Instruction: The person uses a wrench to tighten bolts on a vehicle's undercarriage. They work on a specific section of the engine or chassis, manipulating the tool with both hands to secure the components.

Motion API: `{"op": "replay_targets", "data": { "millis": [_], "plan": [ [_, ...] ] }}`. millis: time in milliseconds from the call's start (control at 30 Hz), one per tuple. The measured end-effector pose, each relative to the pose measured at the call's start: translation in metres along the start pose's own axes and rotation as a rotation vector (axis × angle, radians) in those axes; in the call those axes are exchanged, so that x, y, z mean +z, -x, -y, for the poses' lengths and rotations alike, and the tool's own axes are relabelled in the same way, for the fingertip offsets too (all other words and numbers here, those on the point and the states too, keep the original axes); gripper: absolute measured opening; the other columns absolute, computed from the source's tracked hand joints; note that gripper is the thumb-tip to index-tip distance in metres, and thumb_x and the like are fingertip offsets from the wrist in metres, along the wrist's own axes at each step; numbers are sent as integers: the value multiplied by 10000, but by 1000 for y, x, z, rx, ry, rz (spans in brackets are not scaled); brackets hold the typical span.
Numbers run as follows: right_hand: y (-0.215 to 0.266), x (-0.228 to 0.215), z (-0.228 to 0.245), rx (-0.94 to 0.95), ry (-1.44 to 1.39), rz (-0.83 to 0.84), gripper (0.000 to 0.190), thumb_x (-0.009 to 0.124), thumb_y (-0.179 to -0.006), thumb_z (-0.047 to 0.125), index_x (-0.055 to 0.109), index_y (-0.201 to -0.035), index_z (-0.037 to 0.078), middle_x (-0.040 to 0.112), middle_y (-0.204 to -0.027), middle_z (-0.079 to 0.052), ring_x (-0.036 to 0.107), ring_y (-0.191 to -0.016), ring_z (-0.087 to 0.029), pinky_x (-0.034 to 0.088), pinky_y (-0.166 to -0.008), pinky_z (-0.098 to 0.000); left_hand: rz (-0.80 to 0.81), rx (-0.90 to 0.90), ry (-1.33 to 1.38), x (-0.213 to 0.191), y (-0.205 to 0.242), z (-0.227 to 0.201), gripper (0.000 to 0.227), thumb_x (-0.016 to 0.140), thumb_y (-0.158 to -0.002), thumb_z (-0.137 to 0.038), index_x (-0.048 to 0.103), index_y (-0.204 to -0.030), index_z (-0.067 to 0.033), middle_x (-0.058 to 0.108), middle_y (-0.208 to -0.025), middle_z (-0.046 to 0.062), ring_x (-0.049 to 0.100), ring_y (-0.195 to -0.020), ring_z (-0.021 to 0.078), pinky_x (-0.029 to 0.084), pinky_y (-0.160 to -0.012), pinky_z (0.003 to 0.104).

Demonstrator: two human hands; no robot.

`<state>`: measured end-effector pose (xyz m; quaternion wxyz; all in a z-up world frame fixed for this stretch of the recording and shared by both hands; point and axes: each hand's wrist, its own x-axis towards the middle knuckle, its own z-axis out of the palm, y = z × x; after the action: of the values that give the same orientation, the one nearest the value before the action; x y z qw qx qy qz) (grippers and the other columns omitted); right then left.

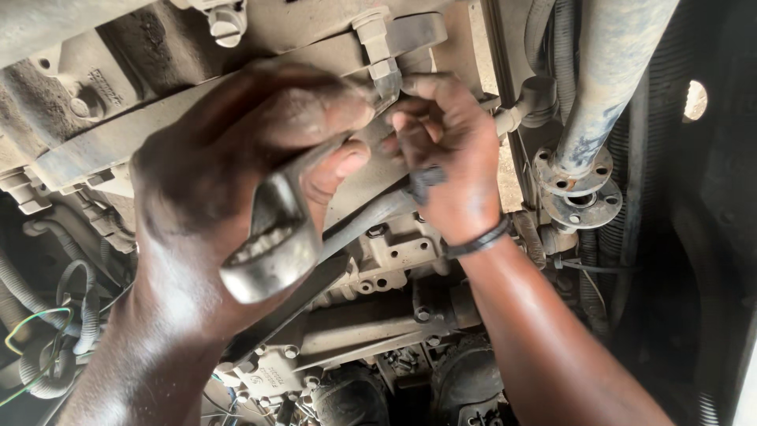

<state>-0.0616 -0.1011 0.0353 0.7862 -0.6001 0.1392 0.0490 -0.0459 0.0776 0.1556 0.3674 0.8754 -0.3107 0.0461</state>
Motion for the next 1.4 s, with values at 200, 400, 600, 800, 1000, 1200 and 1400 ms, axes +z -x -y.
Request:
{"op": "replay_targets", "data": {
  "millis": [200, 400, 600, 800, 1000, 1200, 1400],
  "plan": [
    [-33, -24, -2, -563, 920, 63, 184, 761, -948, -3, 664, -1103, 20, 728, -909, -149, 728, -773, -260, 590, -677, -355, -67, -46, 28, 9, 3, -6, 88, 740, -1072, -52, 677, -1088, 7, 744, -1084, 161, 800, -998, 235, 623, -805, 286],
    [-49, -36, 3, -462, 883, 157, 263, 864, -893, 156, 690, -1019, 4, 721, -864, -149, 728, -697, -268, 567, -617, -364, -164, -7, 49, 1, 13, 15, 142, 679, -1131, -109, 610, -1103, 12, 725, -1098, 147, 787, -985, 193, 633, -781, 276],
    [-53, -39, -2, -685, 921, 201, 237, 838, -955, 125, 664, -1056, -1, 687, -939, -153, 709, -861, -326, 572, -732, -390, -208, -236, 147, 17, 24, 10, 38, 681, -961, -14, 650, -941, -4, 728, -886, 134, 736, -715, 171, 585, -614, 302],
    [-52, -39, 0, -626, 914, 218, 211, 839, -961, 103, 665, -1009, -7, 652, -868, -168, 667, -781, -350, 526, -674, -425, -27, -385, 87, 20, 45, 4, 159, 684, -986, -124, 693, -1087, -3, 754, -1013, 148, 757, -864, 195, 649, -729, 318],
    [-43, -21, 4, -562, 1009, 117, 176, 786, -971, 61, 677, -1101, 14, 702, -973, -142, 714, -833, -268, 599, -675, -351, -64, -344, 216, 8, 15, -13, 208, 606, -1079, -216, 633, -1064, -11, 726, -1113, 150, 758, -951, 183, 649, -790, 311],
    [27, -4, 29, -618, 795, 101, 405, 627, -927, -30, 604, -1326, 35, 667, -1143, -126, 702, -998, -245, 633, -824, -326, 99, -430, 171, 1, -38, -20, 290, 588, -1036, -282, 701, -974, -22, 739, -853, 111, 735, -699, 166, 558, -612, 325],
    [57, -2, 21, -152, 107, 33, 211, 632, -1032, 51, 658, -1234, -4, 692, -1120, -113, 678, -953, -163, 590, -843, -291, 204, -219, 208, 3, -39, -31, 423, 568, -1101, -351, 603, -1198, 59, 707, -978, 168, 720, -844, 182, 597, -595, 261]
  ]
}}
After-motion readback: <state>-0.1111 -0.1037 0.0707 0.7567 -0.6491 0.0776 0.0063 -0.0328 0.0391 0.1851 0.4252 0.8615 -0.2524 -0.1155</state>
